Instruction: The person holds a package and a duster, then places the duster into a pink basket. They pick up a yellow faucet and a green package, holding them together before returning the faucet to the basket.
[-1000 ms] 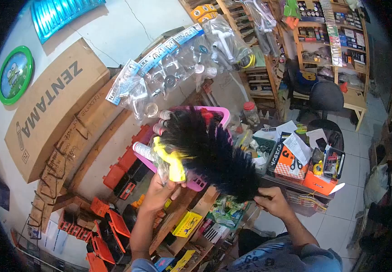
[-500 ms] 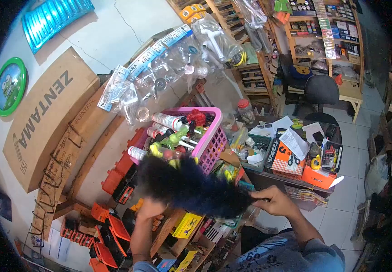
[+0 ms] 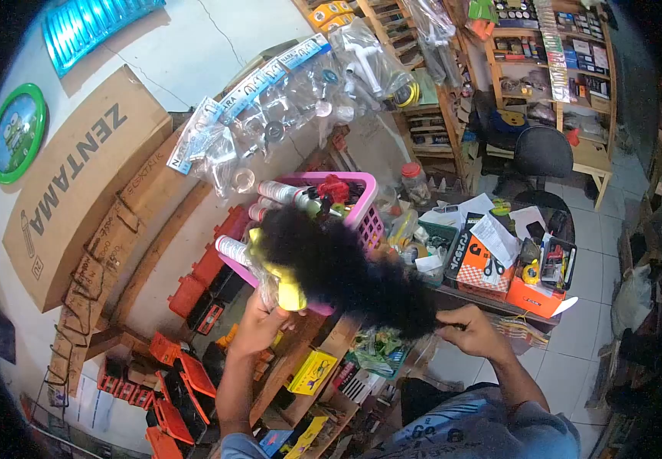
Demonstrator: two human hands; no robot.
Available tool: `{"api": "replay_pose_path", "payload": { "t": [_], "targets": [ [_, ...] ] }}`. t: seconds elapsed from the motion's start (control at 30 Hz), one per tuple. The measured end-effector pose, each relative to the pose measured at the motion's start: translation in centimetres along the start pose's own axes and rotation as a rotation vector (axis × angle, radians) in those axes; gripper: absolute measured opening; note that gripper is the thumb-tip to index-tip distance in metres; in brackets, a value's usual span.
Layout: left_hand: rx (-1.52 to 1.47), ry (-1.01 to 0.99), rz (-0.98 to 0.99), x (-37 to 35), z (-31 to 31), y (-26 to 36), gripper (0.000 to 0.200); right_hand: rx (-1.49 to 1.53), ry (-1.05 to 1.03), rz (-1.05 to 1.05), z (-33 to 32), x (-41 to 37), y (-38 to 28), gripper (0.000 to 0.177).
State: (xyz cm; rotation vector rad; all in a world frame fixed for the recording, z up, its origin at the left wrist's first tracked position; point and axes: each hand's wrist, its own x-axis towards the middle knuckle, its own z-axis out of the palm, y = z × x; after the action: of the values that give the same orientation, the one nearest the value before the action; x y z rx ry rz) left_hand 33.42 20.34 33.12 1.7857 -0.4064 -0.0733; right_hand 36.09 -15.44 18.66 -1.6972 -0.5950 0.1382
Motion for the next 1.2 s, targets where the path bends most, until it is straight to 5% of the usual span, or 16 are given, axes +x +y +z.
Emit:
{"api": "replay_pose_path", "payload": {
  "t": [0.1,0.17,0.23,0.3,0.37,0.53,0.63,0.67,0.7,0.8,0.83,0.9,0.97,1.03,1.1,1.2],
  "targets": [
    [0.153,0.051,0.101,-0.3,0.4,0.4,0.03,-0.107,-0.144,-0.077,-0.8,-0.2,0.0,0.027],
    [0.617,-0.008,0.559,0.4,-0.7,0.1,0.027,-0.094,-0.079,-0.096,-0.9,-0.4,0.0,0.027],
    [0.029,0.047,-0.051,-0.1,-0.3,0.7,0.048,-0.079,-0.014,-0.112,-1.1,-0.5,-0.3,0.028],
    [0.007,0.051,-0.065,-0.3,-0.3,0.0,0.05,-0.072,-0.129,-0.024,-1.6,-0.4,-0.9,0.028],
    [0.347,0.223,0.408,-0.5,-0.2,-1.3,0.035,-0.044,-0.12,-0.053,-1.5,-0.6,-0.8,0.029],
    [0.012,-0.01,0.103,0.4,0.0,0.6,0.027,-0.061,-0.056,0.063,-1.4,-0.6,-1.7,0.031],
    [0.072,0.362,0.183,-0.4,0.5,-1.0,0.026,-0.103,-0.184,-0.083,-1.2,-0.7,0.3,0.032],
    [0.799,0.086,0.586,-0.1,-1.4,-0.4,0.033,-0.073,-0.084,-0.113,-0.8,-0.6,0.5,0.031],
    [0.8,0.086,0.586,-0.2,-1.1,0.0,0.033,-0.043,0.015,-0.141,-0.6,-0.6,0.6,0.031],
    [0.068,-0.006,-0.108,-0.1,-1.3,0.0,0.038,-0.094,-0.128,-0.06,-1.2,-0.4,0.4,0.03],
    [0.553,0.161,0.508,0.7,0.4,0.6,0.026,-0.095,-0.126,-0.063,-1.2,-0.4,0.1,0.03],
    [0.523,0.155,0.442,0.1,-0.8,-1.3,0.026,-0.052,-0.085,-0.095,-1.0,-0.2,-0.7,0.03],
    [0.05,-0.052,-0.164,-0.1,-2.3,-1.1,0.043,-0.062,-0.065,-0.05,-0.9,0.0,-1.2,0.03],
    [-0.04,0.067,-0.121,-0.1,-0.3,0.1,0.043,-0.074,-0.046,0.002,-1.0,0.0,-1.1,0.031],
    [0.381,0.138,0.42,-0.1,-0.4,-1.2,0.026,-0.094,-0.151,-0.126,-1.2,0.1,-0.3,0.031],
    [0.177,0.057,0.09,-0.4,-1.3,-0.8,0.037,-0.038,-0.008,-0.08,-0.7,0.1,-0.1,0.031]
  ]
}}
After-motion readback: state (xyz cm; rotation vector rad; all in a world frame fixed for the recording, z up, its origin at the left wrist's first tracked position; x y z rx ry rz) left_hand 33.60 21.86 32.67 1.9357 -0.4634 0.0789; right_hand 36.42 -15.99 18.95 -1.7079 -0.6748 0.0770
